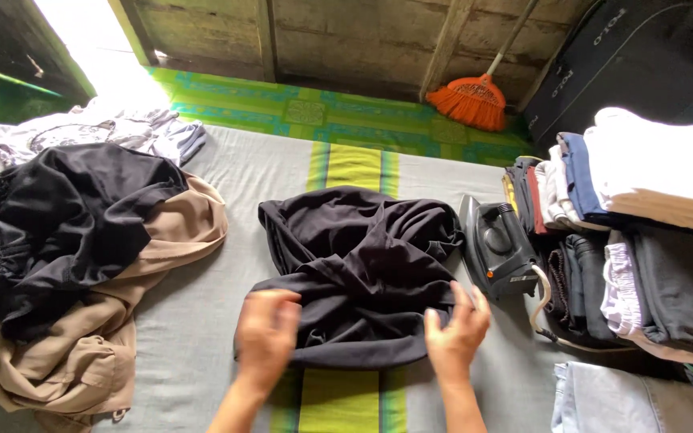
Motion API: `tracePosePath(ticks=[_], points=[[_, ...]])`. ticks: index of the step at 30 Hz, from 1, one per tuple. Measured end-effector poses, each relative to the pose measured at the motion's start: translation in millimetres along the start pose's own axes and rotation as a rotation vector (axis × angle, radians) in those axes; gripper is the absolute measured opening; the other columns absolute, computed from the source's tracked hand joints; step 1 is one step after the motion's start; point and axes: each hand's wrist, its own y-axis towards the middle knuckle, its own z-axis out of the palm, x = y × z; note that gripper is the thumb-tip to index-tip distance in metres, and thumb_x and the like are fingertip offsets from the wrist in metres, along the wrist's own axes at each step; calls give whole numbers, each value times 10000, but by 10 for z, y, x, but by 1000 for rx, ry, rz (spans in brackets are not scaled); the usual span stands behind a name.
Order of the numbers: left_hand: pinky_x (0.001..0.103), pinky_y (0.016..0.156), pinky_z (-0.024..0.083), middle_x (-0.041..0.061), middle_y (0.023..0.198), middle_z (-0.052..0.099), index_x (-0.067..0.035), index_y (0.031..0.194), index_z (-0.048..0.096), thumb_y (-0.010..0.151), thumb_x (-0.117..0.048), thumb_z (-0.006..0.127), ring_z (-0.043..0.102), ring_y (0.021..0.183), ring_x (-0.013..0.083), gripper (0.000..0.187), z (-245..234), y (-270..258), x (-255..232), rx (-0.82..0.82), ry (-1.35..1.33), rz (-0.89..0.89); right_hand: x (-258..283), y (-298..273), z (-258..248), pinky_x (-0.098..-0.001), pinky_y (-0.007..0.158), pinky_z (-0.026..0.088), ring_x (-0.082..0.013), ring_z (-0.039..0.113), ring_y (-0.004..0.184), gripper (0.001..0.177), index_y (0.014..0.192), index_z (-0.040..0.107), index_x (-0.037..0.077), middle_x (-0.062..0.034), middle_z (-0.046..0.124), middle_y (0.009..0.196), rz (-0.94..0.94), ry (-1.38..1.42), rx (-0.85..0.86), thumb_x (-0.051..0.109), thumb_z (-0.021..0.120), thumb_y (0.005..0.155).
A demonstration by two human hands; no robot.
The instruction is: Ironing a pair of jeans and then folding the jeans and a black shirt.
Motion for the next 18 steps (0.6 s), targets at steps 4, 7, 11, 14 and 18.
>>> tracePosePath(ticks=[4, 7, 11, 14, 18], points=[[493, 782, 493, 175, 1079, 624, -25, 1120, 665, 709, -288, 819, 613, 987, 390, 511, 242, -78, -288, 189, 128, 153, 499, 37, 187, -749, 1094, 145, -420, 355, 1385, 703, 1321, 591, 192, -161, 435, 1438, -329, -321, 256, 288, 836, 669], [441, 704, 509, 149, 939, 643, -39, 1039, 673, 756, -225, 742, 647, 868, 360, 345, 375, -60, -161, 87, 167, 177, 344, 59, 431, -767, 1057, 141, -420, 364, 1373, 630, 1271, 635, 178, -175, 475, 1409, -361, -312, 380, 309, 830, 687], [434, 717, 526, 96, 944, 667, -106, 974, 699, 910, -213, 701, 672, 858, 355, 124, 373, 9, 173, 216, 72, -33, 61, 125, 559, -702, 1098, 249, -348, 500, 1294, 331, 1103, 690, 162, -126, 602, 1274, -342, -273, 325, 220, 780, 790], [411, 714, 531, 95, 906, 667, -90, 938, 691, 906, -168, 685, 679, 841, 324, 84, 139, 188, 263, 87, -64, 34, -27, 275, 437, -533, 1003, 449, -279, 643, 1090, 118, 1002, 677, 116, -92, 675, 1101, -162, -83, 207, 90, 680, 886], [331, 638, 474, 63, 865, 611, -65, 965, 672, 956, -69, 683, 573, 716, 192, 15, -186, 363, 478, -167, -153, -9, -286, 463, 96, -296, 855, 506, -170, 607, 904, 147, 1076, 620, 45, -70, 627, 986, -2, 298, -90, -45, 559, 979]])
